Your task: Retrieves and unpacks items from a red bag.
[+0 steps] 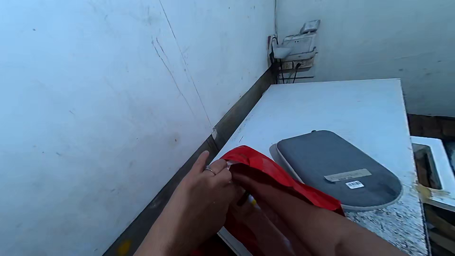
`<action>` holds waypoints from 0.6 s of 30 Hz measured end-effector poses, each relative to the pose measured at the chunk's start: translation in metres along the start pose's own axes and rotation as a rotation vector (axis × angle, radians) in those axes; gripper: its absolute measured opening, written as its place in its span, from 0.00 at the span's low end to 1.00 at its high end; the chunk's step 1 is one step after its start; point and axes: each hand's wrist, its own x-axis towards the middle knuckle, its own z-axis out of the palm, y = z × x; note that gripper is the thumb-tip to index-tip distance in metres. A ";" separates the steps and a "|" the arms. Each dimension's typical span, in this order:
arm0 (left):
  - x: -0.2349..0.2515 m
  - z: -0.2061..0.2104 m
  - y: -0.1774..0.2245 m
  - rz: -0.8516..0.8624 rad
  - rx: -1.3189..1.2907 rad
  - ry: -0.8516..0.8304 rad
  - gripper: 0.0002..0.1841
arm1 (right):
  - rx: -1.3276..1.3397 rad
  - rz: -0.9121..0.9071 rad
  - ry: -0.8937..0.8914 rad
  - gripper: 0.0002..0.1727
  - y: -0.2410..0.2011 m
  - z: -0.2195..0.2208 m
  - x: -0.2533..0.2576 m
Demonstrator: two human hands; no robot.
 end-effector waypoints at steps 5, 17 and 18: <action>0.001 0.004 -0.002 0.002 -0.028 0.029 0.11 | -0.091 0.389 -0.342 0.19 -0.018 -0.021 0.033; 0.013 0.009 0.011 0.020 -0.026 0.057 0.09 | -0.012 0.150 -0.126 0.20 0.025 -0.011 -0.009; 0.012 0.008 0.013 0.018 -0.022 0.050 0.09 | -0.020 0.117 -0.149 0.18 0.023 -0.012 -0.027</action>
